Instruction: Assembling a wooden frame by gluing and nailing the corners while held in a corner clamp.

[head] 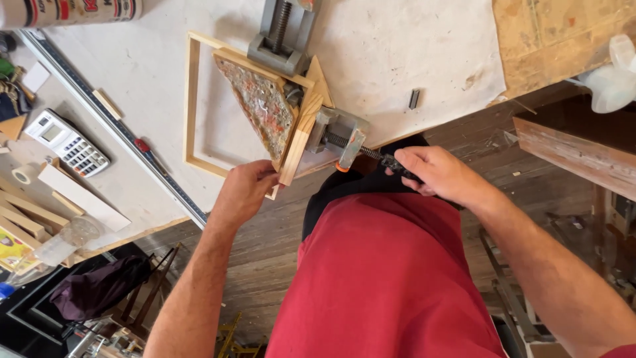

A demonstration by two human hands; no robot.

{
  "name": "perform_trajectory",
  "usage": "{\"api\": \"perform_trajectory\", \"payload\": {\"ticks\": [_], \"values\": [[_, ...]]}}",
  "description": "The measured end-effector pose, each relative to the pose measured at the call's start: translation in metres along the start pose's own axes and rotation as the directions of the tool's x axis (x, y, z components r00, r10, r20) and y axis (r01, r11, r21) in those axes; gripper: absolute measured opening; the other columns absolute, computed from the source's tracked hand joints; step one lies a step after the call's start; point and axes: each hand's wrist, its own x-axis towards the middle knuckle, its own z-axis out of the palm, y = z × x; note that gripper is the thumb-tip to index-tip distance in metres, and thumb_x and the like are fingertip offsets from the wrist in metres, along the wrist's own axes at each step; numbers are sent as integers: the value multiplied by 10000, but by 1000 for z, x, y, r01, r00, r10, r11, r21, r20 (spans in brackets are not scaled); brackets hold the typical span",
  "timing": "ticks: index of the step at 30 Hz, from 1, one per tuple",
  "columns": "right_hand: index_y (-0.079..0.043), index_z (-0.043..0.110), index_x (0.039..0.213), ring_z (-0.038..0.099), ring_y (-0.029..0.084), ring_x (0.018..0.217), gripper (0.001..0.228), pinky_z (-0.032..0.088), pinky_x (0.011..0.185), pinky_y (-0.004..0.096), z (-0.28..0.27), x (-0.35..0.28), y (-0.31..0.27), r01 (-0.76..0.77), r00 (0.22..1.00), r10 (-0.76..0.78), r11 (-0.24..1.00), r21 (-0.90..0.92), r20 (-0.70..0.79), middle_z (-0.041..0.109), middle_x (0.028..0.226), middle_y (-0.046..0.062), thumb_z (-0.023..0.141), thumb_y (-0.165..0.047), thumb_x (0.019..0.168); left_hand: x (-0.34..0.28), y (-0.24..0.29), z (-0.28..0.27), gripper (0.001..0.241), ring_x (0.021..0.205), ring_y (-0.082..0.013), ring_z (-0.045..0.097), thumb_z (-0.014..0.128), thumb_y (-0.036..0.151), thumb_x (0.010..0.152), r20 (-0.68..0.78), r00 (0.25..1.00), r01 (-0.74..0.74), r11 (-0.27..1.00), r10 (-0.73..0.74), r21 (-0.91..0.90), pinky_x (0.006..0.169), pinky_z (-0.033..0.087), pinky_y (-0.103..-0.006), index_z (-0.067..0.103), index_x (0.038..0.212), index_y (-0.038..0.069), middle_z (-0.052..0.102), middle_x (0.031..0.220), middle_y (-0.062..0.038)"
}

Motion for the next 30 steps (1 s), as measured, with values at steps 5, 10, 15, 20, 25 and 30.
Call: {"api": "perform_trajectory", "payload": {"ticks": [5, 10, 15, 20, 25, 30], "values": [[-98, 601, 1123, 721, 319, 691, 377, 583, 620, 438, 12, -18, 1, 232, 879, -470, 563, -793, -77, 663, 725, 146, 475, -452, 1091, -3, 14, 1, 275, 839, -275, 778, 747, 343, 915, -18, 1000, -8, 1000, 8, 27, 820, 565, -431, 782, 1100, 142, 812, 891, -60], [-95, 564, 1060, 694, 399, 641, 432, 571, 620, 489, 8, -15, -6, 208, 949, -317, 647, -733, -10, 627, 619, 179, 382, -485, 1103, 3, -2, 1, 239, 799, -240, 774, 760, 347, 912, -71, 997, 3, 999, 0, 43, 805, 574, -384, 802, 1094, 198, 798, 814, -33], [-85, 603, 924, 522, 251, 464, 495, 467, 460, 368, -3, 6, 1, 110, 992, -87, 946, -305, 86, 531, 533, 102, 335, -460, 1105, 6, -5, 1, 239, 737, -221, 764, 769, 305, 918, -77, 997, -13, 1000, 13, 0, 788, 573, -366, 809, 1102, 157, 795, 797, -57], [14, 623, 935, 363, 110, 360, 615, 326, 320, 245, 1, 6, -15, -121, 950, 85, 987, 103, 301, 408, 509, 12, 292, -464, 1136, 3, 8, -6, 243, 732, -218, 761, 771, 286, 895, -91, 996, -20, 1000, 20, 1, 777, 571, -370, 809, 1101, 162, 785, 770, -68], [-100, 543, 1224, 747, 307, 807, 543, 630, 664, 456, 41, -22, -18, 105, 913, -398, 435, -894, -86, 624, 859, 105, 463, -604, 1039, 0, 10, -6, 245, 808, -328, 764, 733, 307, 925, -57, 997, -54, 997, 58, 60, 824, 566, -438, 812, 1087, 141, 793, 794, -84], [-32, 642, 1121, 759, 398, 787, 546, 609, 683, 489, 35, 4, -41, 21, 996, -78, 640, -768, -38, 728, 855, 200, 536, -556, 1013, 1, 12, -11, 218, 821, -361, 747, 730, 312, 908, -61, 995, -76, 993, 82, 92, 822, 558, -476, 807, 1032, 151, 761, 728, -98]]}}
